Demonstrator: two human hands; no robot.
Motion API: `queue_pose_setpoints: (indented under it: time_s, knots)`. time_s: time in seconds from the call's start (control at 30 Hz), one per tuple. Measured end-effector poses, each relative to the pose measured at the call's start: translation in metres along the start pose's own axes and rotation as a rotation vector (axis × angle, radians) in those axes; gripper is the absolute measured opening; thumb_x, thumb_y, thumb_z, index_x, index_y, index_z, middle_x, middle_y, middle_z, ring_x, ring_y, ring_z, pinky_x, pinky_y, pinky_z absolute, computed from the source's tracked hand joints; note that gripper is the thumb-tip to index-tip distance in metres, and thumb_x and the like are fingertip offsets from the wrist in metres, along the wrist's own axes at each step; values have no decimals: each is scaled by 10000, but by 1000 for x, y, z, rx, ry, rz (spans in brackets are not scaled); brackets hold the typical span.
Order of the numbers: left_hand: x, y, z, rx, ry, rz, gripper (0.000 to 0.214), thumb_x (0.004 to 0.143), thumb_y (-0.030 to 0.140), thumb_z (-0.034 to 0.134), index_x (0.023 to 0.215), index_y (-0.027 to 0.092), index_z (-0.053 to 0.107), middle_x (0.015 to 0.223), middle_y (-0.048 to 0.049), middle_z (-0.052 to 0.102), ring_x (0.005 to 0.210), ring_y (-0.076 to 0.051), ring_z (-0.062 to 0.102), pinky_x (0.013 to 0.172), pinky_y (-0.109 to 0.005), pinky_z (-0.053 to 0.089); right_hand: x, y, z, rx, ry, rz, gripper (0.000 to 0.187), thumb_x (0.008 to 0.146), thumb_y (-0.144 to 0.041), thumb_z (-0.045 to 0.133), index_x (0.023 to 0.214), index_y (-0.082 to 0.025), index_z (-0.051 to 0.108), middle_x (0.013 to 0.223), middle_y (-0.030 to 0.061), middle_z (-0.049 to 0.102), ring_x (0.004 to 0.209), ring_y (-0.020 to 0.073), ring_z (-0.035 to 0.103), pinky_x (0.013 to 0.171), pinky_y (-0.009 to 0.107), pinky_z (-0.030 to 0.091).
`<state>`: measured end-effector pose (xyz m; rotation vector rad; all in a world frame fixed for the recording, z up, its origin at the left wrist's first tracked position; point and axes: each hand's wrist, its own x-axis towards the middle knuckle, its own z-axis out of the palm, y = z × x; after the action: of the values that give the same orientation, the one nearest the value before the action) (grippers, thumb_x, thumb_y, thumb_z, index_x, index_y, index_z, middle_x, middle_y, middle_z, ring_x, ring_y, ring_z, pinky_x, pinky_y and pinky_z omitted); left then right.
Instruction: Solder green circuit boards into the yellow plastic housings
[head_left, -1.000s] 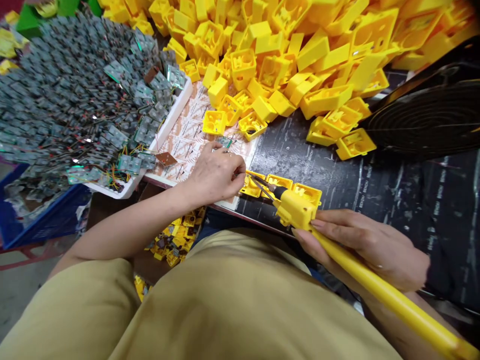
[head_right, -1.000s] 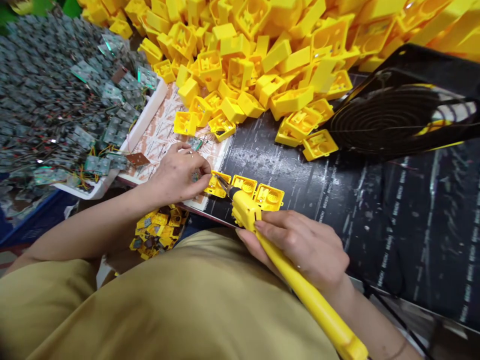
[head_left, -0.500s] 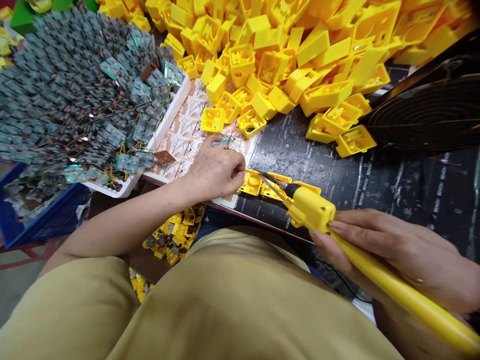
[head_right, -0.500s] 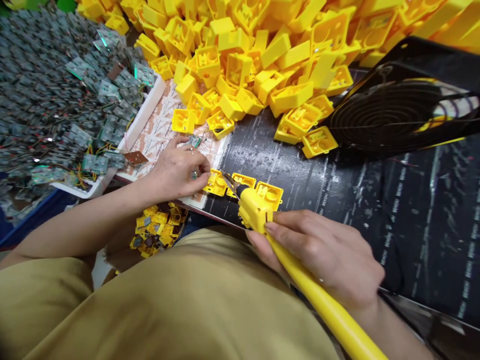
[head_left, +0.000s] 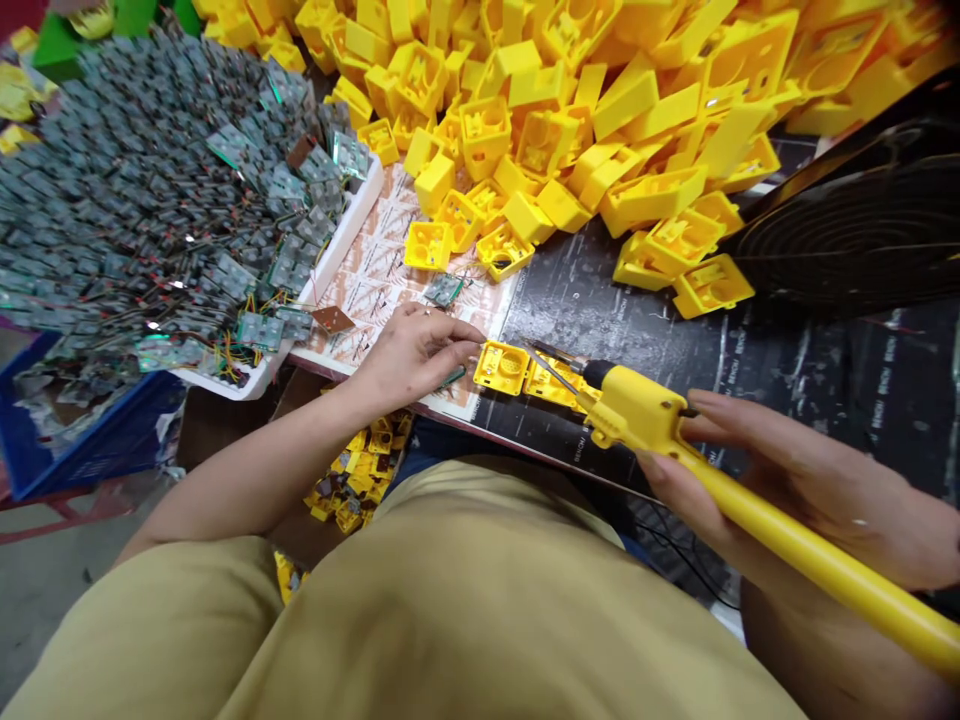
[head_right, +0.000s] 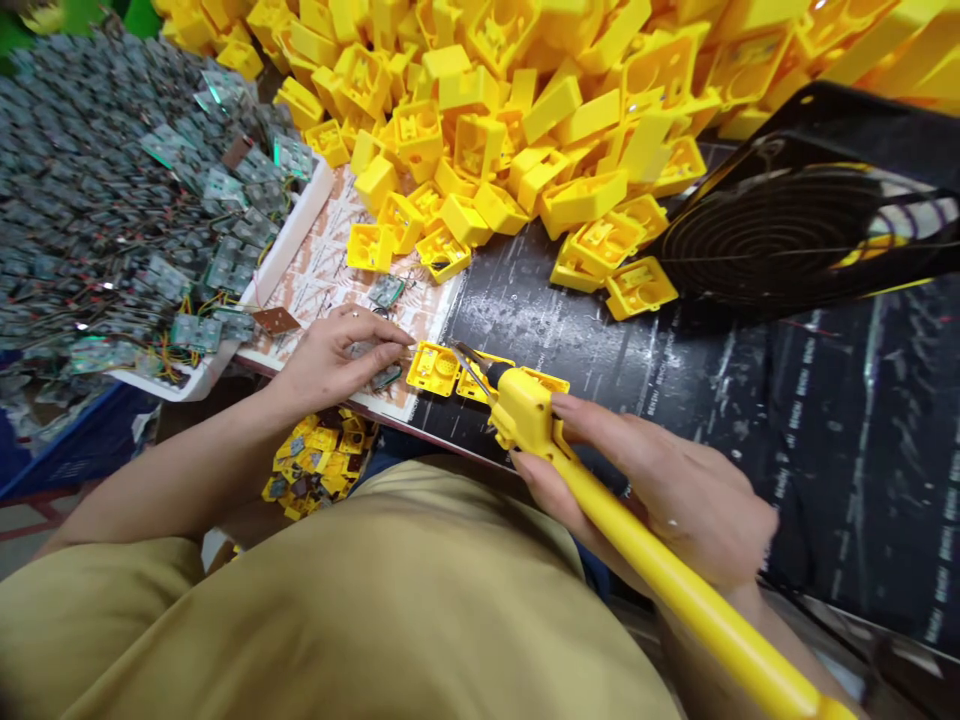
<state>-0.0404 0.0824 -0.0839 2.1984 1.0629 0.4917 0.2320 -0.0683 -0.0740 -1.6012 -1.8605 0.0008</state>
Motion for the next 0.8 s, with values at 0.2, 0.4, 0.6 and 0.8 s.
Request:
queue_pose_setpoints:
  time_s: [0.2, 0.4, 0.6, 0.8]
  knots:
    - [-8, -5, 8, -269, 51, -128, 475, 776, 312, 666, 1201, 126, 565, 979, -86, 742, 876, -170, 694, 828, -324, 546, 12, -7, -1, -38, 16, -70, 439, 887, -307, 666, 1315, -293, 569, 868, 10, 742, 626, 165, 696, 455, 239, 512]
    - [-5, -1, 11, -203, 83, -161, 133, 782, 283, 622, 776, 167, 687, 757, -31, 722, 709, -136, 655, 707, -273, 532, 8, -9, -1, 44, 34, 30, 473, 818, -282, 746, 1262, -378, 613, 873, -40, 733, 646, 170, 682, 532, 299, 498]
    - [-2, 4, -3, -92, -30, -89, 170, 814, 334, 623, 814, 192, 717, 822, -24, 743, 832, -167, 662, 940, -376, 464, 0, -27, -5, 143, 22, 354, 314, 824, -285, 739, 1111, -402, 684, 964, -42, 733, 748, 209, 687, 685, 361, 527]
    - [6, 13, -2, 175, -192, -47, 65, 743, 221, 623, 707, 202, 674, 710, 37, 708, 866, -180, 623, 1122, -526, 220, 7, 0, -4, 277, -44, -173, 508, 786, -229, 772, 1261, -288, 601, 895, 0, 740, 616, 146, 674, 529, 253, 561]
